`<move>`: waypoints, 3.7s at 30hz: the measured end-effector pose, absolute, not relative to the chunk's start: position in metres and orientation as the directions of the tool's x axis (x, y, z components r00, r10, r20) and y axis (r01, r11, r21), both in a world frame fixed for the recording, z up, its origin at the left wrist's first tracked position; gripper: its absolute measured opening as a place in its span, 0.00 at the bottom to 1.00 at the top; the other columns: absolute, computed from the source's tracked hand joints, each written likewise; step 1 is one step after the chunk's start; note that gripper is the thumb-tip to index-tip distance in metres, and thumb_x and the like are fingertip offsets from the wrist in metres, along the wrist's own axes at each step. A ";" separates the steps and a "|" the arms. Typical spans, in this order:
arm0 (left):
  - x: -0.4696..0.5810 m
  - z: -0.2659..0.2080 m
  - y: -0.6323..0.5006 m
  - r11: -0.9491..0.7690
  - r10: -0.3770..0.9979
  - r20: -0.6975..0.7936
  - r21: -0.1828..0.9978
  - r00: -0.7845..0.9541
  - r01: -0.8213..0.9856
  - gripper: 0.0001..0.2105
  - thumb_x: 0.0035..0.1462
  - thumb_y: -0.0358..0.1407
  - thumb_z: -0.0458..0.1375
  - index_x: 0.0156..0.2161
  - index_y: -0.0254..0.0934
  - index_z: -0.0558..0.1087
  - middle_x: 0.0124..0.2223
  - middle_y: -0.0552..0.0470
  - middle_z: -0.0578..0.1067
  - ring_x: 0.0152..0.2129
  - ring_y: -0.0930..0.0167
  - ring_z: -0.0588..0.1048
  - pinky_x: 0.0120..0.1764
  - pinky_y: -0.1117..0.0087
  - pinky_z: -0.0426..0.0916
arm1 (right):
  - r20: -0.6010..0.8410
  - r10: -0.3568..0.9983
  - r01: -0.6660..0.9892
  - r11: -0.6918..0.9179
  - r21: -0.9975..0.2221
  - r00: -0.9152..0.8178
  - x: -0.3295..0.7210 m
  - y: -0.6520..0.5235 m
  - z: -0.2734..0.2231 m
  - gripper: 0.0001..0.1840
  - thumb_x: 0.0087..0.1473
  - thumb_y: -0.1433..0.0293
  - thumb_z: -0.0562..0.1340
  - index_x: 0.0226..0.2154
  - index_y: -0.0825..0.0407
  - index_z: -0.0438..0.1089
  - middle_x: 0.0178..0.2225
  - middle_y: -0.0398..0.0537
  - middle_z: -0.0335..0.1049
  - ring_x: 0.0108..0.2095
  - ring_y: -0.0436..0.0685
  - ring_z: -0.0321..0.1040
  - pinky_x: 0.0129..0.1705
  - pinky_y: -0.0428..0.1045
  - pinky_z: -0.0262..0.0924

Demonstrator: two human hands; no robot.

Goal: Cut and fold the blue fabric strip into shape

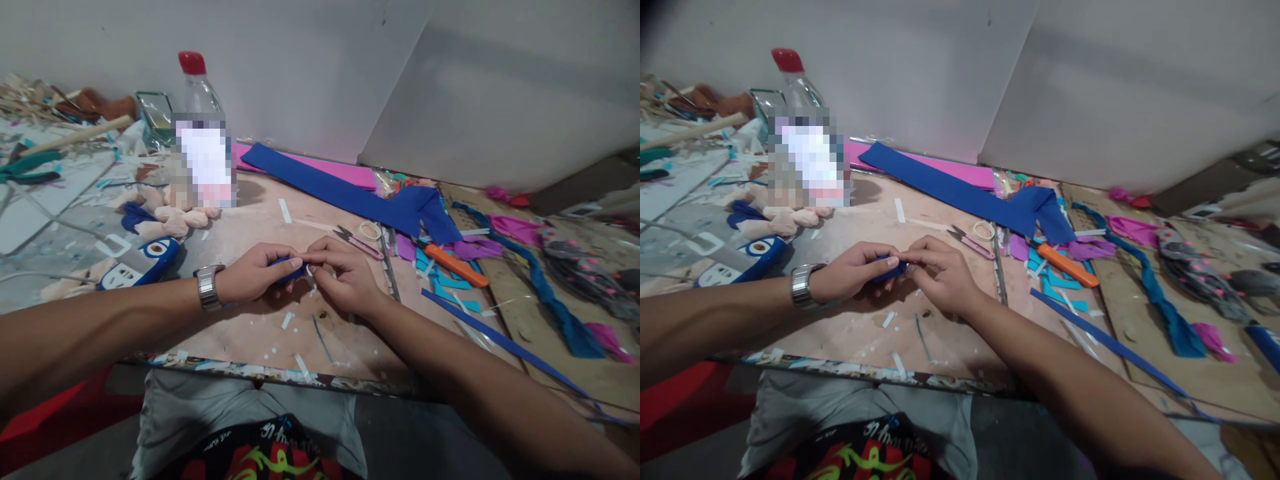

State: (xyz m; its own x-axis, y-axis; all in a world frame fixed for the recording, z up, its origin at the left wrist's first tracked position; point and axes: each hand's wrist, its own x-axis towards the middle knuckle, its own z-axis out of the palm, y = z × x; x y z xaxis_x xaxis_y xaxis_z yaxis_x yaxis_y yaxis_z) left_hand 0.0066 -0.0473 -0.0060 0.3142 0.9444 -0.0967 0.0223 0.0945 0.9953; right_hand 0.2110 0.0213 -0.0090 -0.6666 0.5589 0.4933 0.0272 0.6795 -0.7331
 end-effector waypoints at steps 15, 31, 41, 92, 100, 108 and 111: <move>0.005 -0.005 -0.046 0.167 0.934 -0.169 0.985 0.315 0.033 0.15 0.66 0.45 0.58 0.39 0.32 0.74 0.26 0.54 0.74 0.18 0.78 0.70 0.20 0.79 0.63 | 0.456 0.617 0.017 0.606 -0.795 -0.641 0.210 0.023 -0.013 0.09 0.64 0.69 0.65 0.43 0.47 0.82 0.38 0.49 0.79 0.39 0.54 0.76 0.43 0.52 0.70; 0.005 -0.006 -0.047 0.154 0.920 -0.160 0.987 0.358 0.045 0.15 0.69 0.43 0.55 0.34 0.33 0.71 0.28 0.52 0.76 0.20 0.78 0.72 0.20 0.81 0.64 | 0.413 0.687 0.059 0.552 -0.832 -0.597 0.206 0.019 -0.013 0.04 0.58 0.69 0.70 0.36 0.52 0.76 0.32 0.45 0.77 0.30 0.50 0.71 0.34 0.48 0.66; 0.006 -0.007 -0.045 0.128 0.935 -0.135 0.991 0.327 0.042 0.16 0.67 0.44 0.57 0.34 0.33 0.71 0.27 0.53 0.75 0.19 0.78 0.72 0.23 0.79 0.66 | 0.539 0.545 0.039 0.725 -0.687 -0.642 0.209 0.020 -0.009 0.06 0.61 0.74 0.64 0.41 0.51 0.76 0.37 0.47 0.76 0.35 0.52 0.72 0.38 0.49 0.68; 0.004 -0.004 -0.050 -0.158 0.938 0.041 0.934 0.343 0.320 0.12 0.64 0.41 0.58 0.31 0.35 0.72 0.22 0.56 0.73 0.21 0.76 0.70 0.28 0.76 0.64 | 0.218 0.683 0.065 0.363 -0.929 -0.697 0.210 0.024 -0.014 0.10 0.53 0.64 0.73 0.34 0.53 0.80 0.33 0.48 0.80 0.33 0.53 0.73 0.38 0.50 0.67; 0.005 -0.003 -0.050 -0.134 0.929 0.025 0.953 0.369 0.273 0.09 0.61 0.36 0.57 0.31 0.35 0.72 0.23 0.56 0.73 0.21 0.76 0.69 0.27 0.76 0.63 | 0.245 0.636 0.014 0.373 -0.928 -0.732 0.212 0.025 -0.013 0.12 0.57 0.60 0.71 0.35 0.53 0.80 0.33 0.48 0.78 0.33 0.54 0.73 0.38 0.50 0.67; 0.005 -0.007 -0.049 -0.073 0.927 -0.017 0.972 0.375 0.222 0.09 0.62 0.37 0.58 0.32 0.34 0.72 0.23 0.56 0.72 0.20 0.76 0.70 0.26 0.76 0.63 | 0.380 0.603 0.050 0.573 -0.818 -0.701 0.211 0.024 -0.009 0.06 0.59 0.66 0.69 0.35 0.51 0.80 0.32 0.49 0.80 0.32 0.54 0.75 0.37 0.50 0.69; 0.005 -0.006 -0.048 -0.027 0.926 -0.044 0.983 0.376 0.182 0.10 0.62 0.39 0.58 0.32 0.34 0.72 0.22 0.56 0.71 0.20 0.77 0.68 0.25 0.76 0.62 | 0.483 0.502 0.022 0.709 -0.705 -0.718 0.213 0.025 -0.004 0.06 0.62 0.67 0.67 0.37 0.49 0.81 0.33 0.50 0.79 0.33 0.54 0.75 0.38 0.51 0.70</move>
State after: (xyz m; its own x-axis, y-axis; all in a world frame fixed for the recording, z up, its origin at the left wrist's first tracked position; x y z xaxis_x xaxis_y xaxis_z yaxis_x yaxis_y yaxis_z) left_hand 0.0049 -0.0482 -0.0059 0.3756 0.9257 -0.0445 0.1823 -0.0268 0.9829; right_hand 0.2125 0.0245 -0.0036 -0.7179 0.5017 0.4826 0.0219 0.7092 -0.7047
